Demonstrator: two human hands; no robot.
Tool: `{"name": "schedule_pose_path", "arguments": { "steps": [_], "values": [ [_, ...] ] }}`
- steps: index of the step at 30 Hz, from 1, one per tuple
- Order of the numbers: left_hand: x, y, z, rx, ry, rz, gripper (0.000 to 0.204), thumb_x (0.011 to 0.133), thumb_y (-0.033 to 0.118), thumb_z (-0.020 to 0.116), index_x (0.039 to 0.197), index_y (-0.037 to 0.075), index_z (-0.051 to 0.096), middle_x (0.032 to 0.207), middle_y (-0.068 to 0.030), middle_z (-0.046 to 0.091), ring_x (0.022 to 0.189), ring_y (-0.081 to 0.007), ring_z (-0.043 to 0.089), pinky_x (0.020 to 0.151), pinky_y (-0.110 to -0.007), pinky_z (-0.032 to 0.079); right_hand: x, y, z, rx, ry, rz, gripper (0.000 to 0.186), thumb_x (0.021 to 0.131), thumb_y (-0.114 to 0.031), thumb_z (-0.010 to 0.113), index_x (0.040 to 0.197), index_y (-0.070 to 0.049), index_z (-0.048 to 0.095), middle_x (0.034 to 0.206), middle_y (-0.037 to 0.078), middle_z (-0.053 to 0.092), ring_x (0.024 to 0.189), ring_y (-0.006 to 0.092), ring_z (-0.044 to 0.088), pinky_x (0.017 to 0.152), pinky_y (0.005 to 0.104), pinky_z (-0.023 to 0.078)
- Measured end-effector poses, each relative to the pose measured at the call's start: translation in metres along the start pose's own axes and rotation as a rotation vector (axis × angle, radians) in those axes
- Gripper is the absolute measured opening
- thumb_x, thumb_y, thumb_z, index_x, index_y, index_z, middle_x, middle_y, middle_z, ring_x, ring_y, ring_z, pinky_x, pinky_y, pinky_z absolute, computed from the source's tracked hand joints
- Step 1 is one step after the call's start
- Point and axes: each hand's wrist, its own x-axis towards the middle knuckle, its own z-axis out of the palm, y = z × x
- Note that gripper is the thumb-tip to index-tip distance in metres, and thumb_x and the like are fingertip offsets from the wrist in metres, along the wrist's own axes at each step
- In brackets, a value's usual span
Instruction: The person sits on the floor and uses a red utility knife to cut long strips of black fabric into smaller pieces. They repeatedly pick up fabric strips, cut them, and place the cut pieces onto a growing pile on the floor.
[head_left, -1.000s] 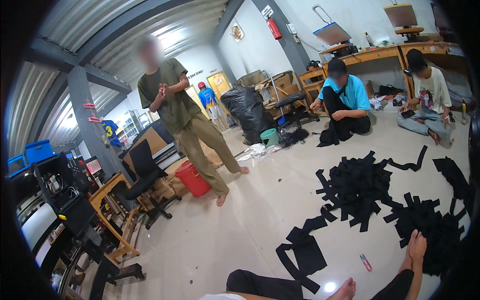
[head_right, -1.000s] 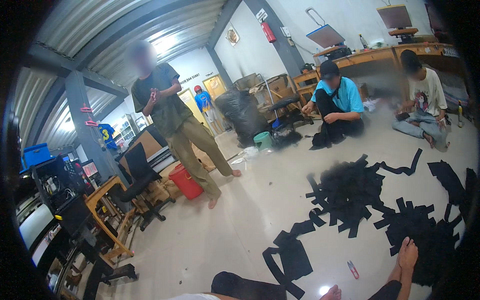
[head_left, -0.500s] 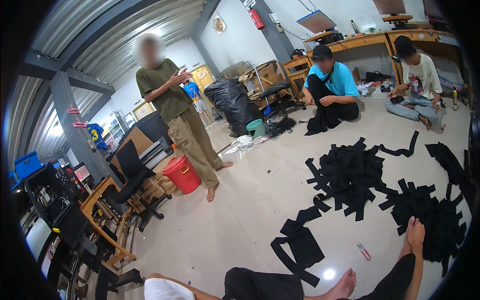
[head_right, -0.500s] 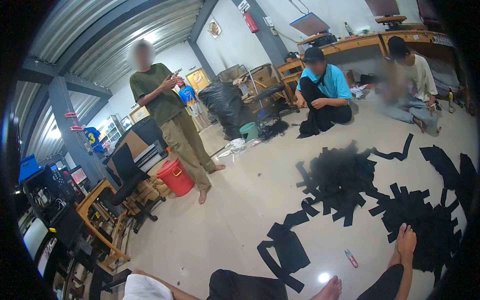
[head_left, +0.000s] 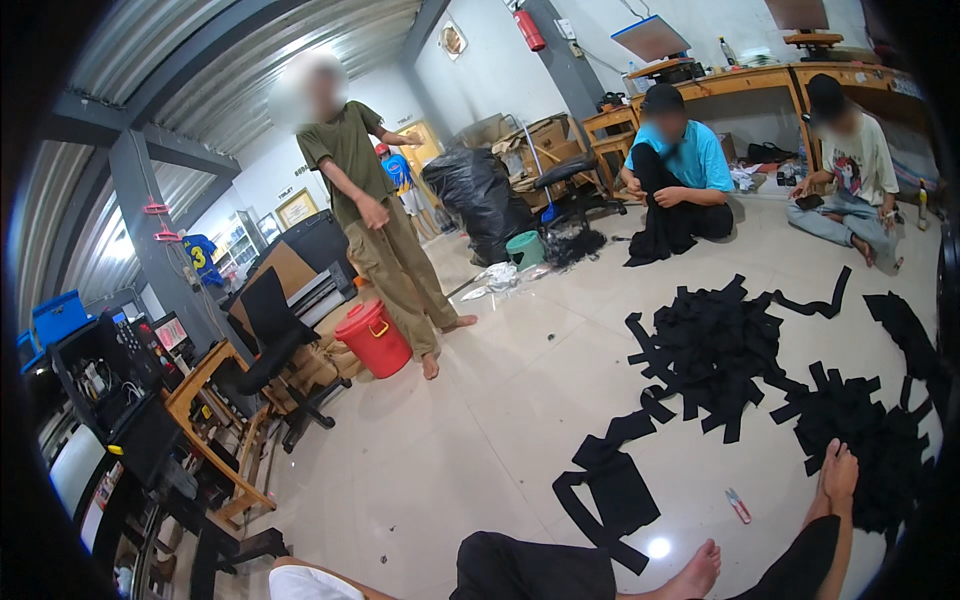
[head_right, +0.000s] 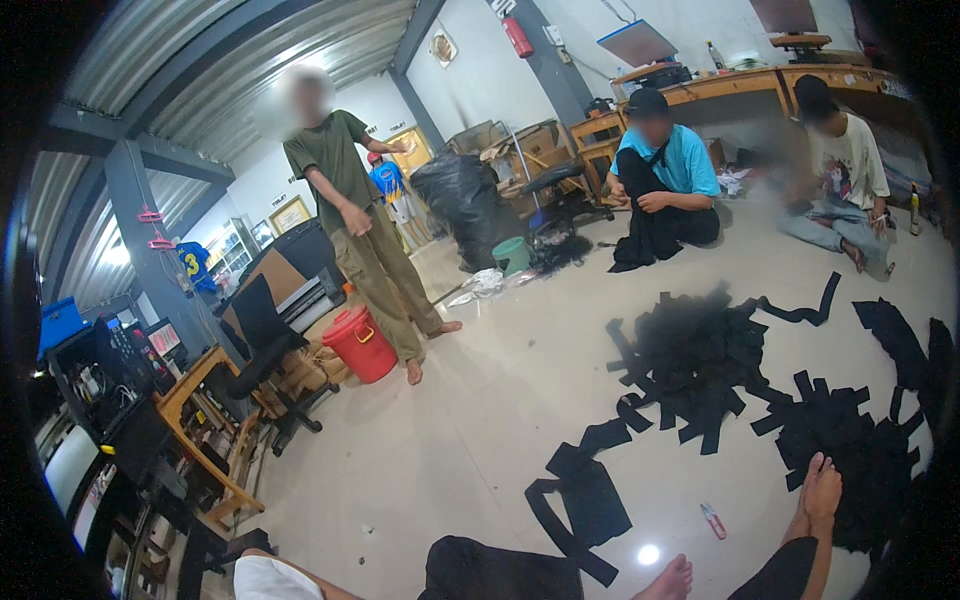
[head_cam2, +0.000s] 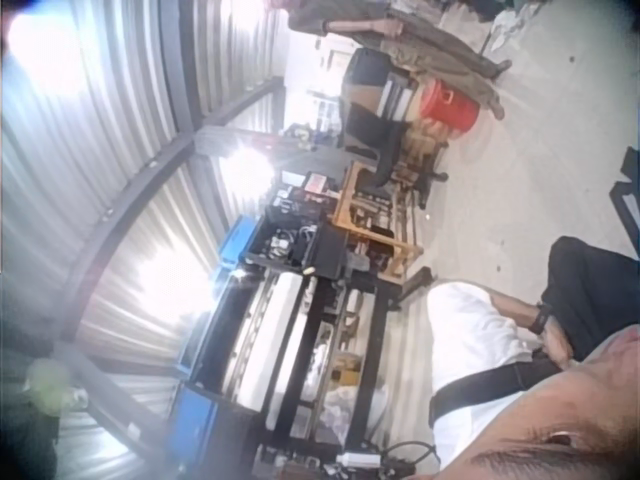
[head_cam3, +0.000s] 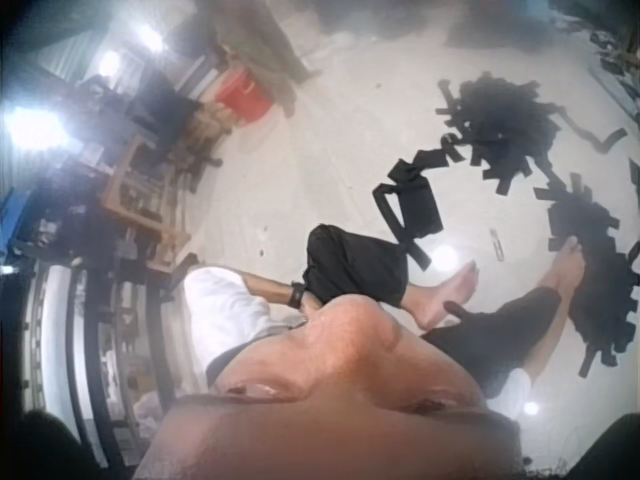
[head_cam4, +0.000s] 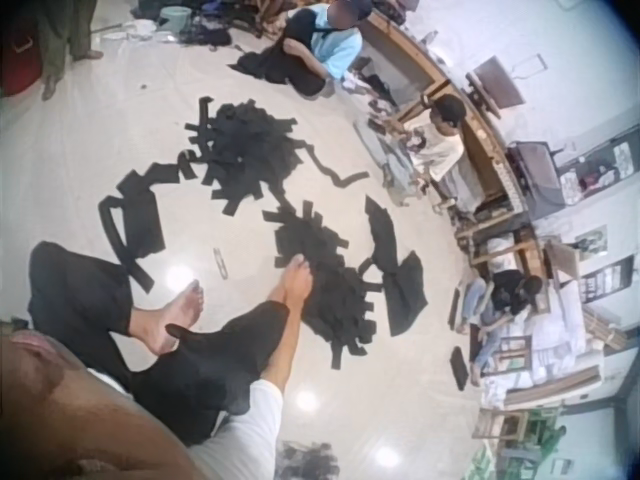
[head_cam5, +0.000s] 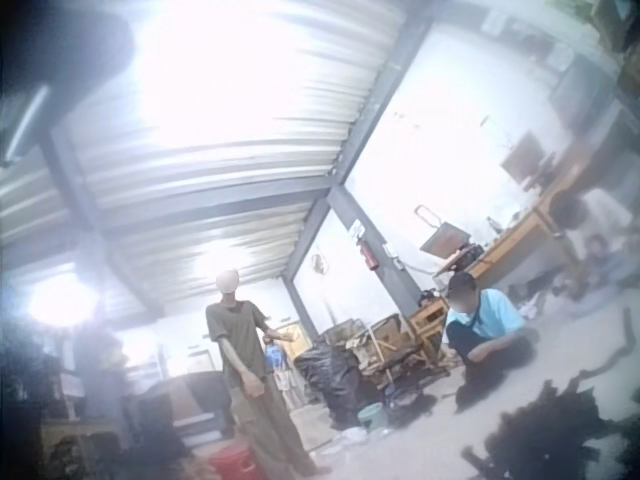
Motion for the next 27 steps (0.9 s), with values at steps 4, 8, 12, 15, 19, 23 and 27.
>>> {"name": "schedule_pose_path", "arguments": {
  "steps": [4, 8, 12, 15, 19, 23, 27],
  "values": [
    [0.002, -0.003, -0.004, -0.032, 0.047, -0.002, 0.067, 0.107, 0.055, 0.037, 0.144, -0.001, 0.037, 0.143, -0.0122, 0.041, 0.138, -0.0243, 0.035, 0.118, -0.041, 0.025, -0.007, -0.008, -0.007, 0.042, 0.001, -0.011, 0.065, 0.110, -0.042, 0.033, 0.131, 0.015, 0.058, 0.115, 0.035, 0.066, 0.105, 0.0477, 0.067, 0.096, 0.0491, 0.053],
    [0.009, -0.010, 0.000, -0.050, 0.071, -0.016, 0.068, 0.107, 0.055, 0.037, 0.145, -0.001, 0.035, 0.146, -0.0115, 0.039, 0.140, -0.0234, 0.033, 0.119, -0.040, 0.023, 0.000, 0.020, 0.008, -0.058, 0.085, -0.104, 0.065, 0.109, -0.041, 0.034, 0.133, 0.014, 0.056, 0.112, 0.034, 0.067, 0.102, 0.0479, 0.068, 0.093, 0.0507, 0.054],
    [0.016, -0.021, -0.004, -0.051, 0.094, -0.037, 0.070, 0.106, 0.056, 0.037, 0.146, -0.001, 0.033, 0.148, -0.0108, 0.037, 0.142, -0.0225, 0.031, 0.120, -0.040, 0.022, 0.002, 0.021, 0.004, 0.014, 0.084, -0.026, 0.055, 0.108, -0.036, 0.037, 0.123, 0.012, 0.060, 0.105, 0.033, 0.068, 0.096, 0.0493, 0.067, 0.087, 0.0538, 0.054],
    [0.010, -0.018, -0.007, -0.047, 0.126, -0.021, 0.070, 0.106, 0.056, 0.037, 0.147, -0.001, 0.032, 0.150, -0.0103, 0.035, 0.143, -0.0218, 0.029, 0.120, -0.040, 0.021, 0.000, 0.005, 0.006, 0.030, 0.111, -0.031, 0.047, 0.106, -0.032, 0.041, 0.105, 0.009, 0.065, 0.096, 0.032, 0.069, 0.092, 0.0498, 0.067, 0.082, 0.0559, 0.055],
    [0.002, -0.011, 0.001, -0.030, 0.141, -0.022, 0.072, 0.106, 0.056, 0.038, 0.148, -0.001, 0.030, 0.153, -0.0096, 0.033, 0.145, -0.0208, 0.027, 0.122, -0.039, 0.019, -0.006, -0.010, -0.009, 0.051, 0.074, -0.011, 0.047, 0.105, -0.032, 0.043, 0.106, 0.009, 0.066, 0.098, 0.033, 0.069, 0.091, 0.0487, 0.068, 0.082, 0.0549, 0.056],
    [0.005, -0.015, 0.000, -0.027, 0.145, -0.037, 0.073, 0.106, 0.057, 0.038, 0.150, -0.001, 0.028, 0.155, -0.0090, 0.031, 0.147, -0.0199, 0.025, 0.123, -0.039, 0.017, -0.011, -0.015, -0.018, 0.056, 0.086, -0.011, 0.043, 0.102, -0.028, 0.049, 0.108, 0.010, 0.067, 0.096, 0.032, 0.069, 0.090, 0.0476, 0.069, 0.082, 0.0534, 0.056],
    [0.007, -0.020, 0.007, -0.006, 0.127, -0.046, 0.082, 0.105, 0.060, 0.037, 0.155, -0.002, 0.019, 0.160, -0.0089, 0.023, 0.150, -0.0184, 0.019, 0.125, -0.037, 0.013, -0.009, 0.000, -0.017, 0.020, 0.073, -0.008, 0.042, 0.101, -0.028, 0.050, 0.107, 0.010, 0.066, 0.097, 0.032, 0.069, 0.091, 0.0469, 0.069, 0.083, 0.0525, 0.057]
  ]
}}
